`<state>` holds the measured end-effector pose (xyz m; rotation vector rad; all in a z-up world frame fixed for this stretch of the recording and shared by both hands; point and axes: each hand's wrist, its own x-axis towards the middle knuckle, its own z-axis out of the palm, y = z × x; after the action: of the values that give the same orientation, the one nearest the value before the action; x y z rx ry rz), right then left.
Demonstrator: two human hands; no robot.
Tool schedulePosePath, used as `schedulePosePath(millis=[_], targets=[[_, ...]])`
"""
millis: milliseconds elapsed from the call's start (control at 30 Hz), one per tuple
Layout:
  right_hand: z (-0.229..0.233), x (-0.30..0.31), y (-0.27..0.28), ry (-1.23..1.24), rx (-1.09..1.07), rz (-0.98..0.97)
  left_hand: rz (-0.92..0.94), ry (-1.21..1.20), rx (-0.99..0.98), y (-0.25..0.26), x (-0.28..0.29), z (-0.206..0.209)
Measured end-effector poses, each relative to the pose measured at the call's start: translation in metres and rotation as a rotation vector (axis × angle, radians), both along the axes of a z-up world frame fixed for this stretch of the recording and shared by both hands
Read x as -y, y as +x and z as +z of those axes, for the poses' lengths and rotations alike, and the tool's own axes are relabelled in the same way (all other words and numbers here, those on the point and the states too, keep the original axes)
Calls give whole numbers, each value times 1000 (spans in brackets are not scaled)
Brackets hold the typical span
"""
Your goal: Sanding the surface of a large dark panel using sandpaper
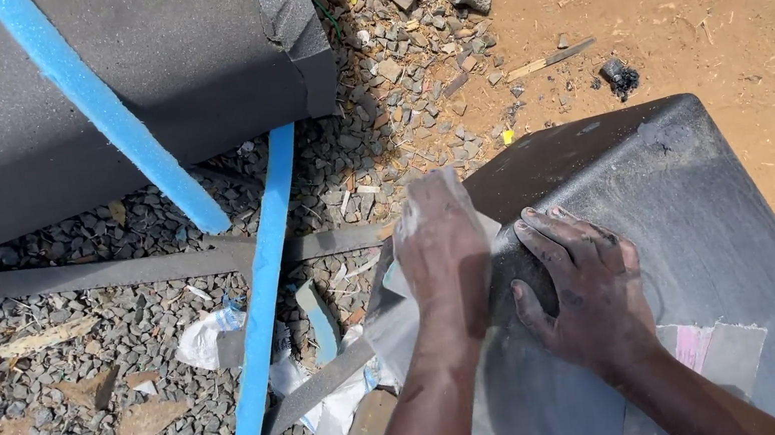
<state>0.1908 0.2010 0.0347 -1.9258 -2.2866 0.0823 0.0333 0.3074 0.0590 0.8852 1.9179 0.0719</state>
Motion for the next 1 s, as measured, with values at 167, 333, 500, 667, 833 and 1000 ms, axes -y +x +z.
schedulePosePath(millis=[167,333,500,667,833,1000], targets=[[3,1,-1,-3,11,12,-146,198,-130,-60,47,2],[2,4,3,9,-5,19,-38,122,-128,-23,22,11],[0,3,3,-54,8,7,-241,379,-41,11,-25,-28],[14,-10,-5,1,-147,65,146,278,-52,-106,-32,-61],[8,-7,-5,-64,-57,1,621,-89,387,-125,-10,36],[5,12,-74,-130,93,117,763,-213,406,-143,28,30]])
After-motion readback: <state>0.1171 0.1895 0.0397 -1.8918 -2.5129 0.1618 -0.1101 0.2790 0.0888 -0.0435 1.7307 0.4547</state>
